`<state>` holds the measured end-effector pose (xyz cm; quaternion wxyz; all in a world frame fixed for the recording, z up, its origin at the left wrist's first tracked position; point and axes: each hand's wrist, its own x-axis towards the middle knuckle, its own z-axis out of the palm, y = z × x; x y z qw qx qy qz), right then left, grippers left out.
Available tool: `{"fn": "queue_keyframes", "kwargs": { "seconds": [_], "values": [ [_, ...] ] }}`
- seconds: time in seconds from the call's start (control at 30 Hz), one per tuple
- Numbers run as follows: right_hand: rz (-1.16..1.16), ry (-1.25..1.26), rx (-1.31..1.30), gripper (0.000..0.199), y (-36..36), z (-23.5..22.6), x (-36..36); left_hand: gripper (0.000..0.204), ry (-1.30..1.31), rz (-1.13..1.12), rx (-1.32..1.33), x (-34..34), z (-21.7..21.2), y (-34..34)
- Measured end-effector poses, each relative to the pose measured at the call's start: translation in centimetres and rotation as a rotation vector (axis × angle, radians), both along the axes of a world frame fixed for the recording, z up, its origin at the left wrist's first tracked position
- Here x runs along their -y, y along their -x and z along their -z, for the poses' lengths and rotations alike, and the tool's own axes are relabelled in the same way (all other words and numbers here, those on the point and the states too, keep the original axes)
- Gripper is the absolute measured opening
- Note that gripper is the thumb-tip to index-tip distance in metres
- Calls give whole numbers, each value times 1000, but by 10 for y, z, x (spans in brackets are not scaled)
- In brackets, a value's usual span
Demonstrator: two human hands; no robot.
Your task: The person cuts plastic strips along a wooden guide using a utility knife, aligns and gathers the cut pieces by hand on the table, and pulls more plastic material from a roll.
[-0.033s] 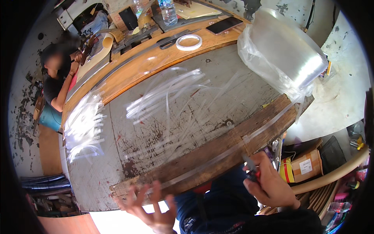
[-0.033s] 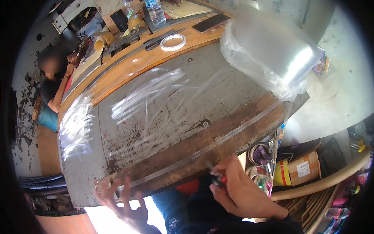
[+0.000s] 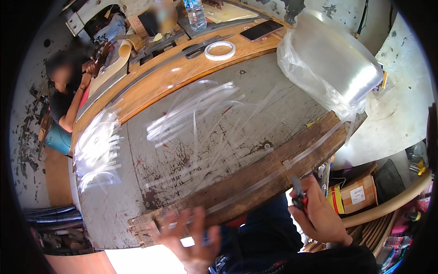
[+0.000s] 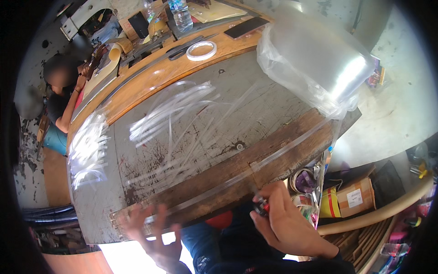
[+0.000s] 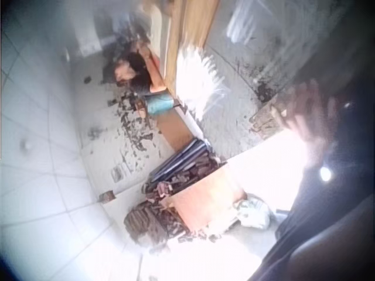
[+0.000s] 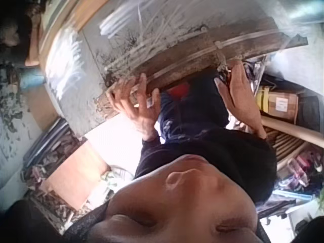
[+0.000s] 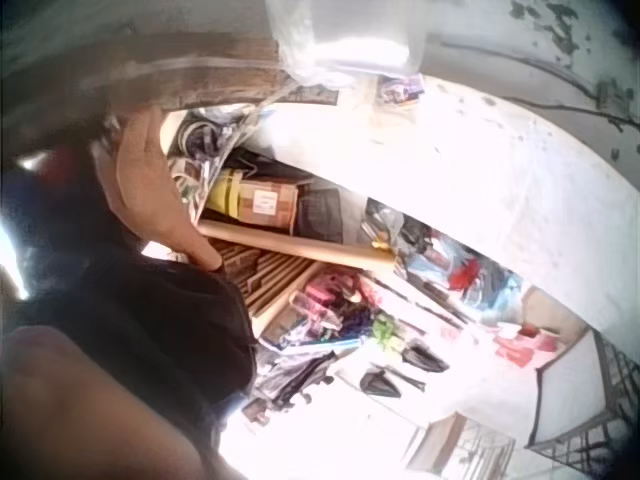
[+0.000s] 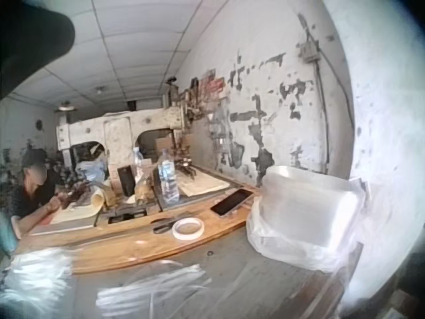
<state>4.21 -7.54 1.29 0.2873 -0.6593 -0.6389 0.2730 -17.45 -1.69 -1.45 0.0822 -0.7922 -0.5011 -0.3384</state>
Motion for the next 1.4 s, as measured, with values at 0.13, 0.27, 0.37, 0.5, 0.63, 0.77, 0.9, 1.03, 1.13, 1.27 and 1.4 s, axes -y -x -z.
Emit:
{"fn": "queue_keyframes", "kwargs": {
  "seconds": [0.13,0.27,0.37,0.5,0.63,0.77,0.9,1.03,1.13,1.27,1.4],
  "values": [
    [177,311,30,37,-6,-6,1,42,154,302,-216,-8,2,-56],
    [115,157,248,34,-4,-1,1,41,123,443,-221,-9,10,-79],
    [102,181,281,35,-7,1,3,40,101,467,-227,-11,14,-84],
    [104,158,346,36,-6,0,3,38,84,441,-239,-11,14,-91],
    [96,177,300,34,-5,8,-2,36,79,384,-245,-12,19,-91],
    [90,231,347,33,-1,-2,-3,29,51,340,-248,-11,15,-96],
    [101,296,400,32,6,-11,-6,20,-2,320,-243,-14,17,-98],
    [102,319,396,33,8,-10,-8,17,-6,310,-249,-16,23,-96],
    [103,375,391,34,7,-16,-7,14,-10,315,-216,-15,22,-98],
    [95,413,405,35,6,-18,-11,12,0,295,-202,-15,22,-100],
    [31,449,458,37,5,-17,-21,14,30,212,-244,-25,23,-103]
  ]
}}
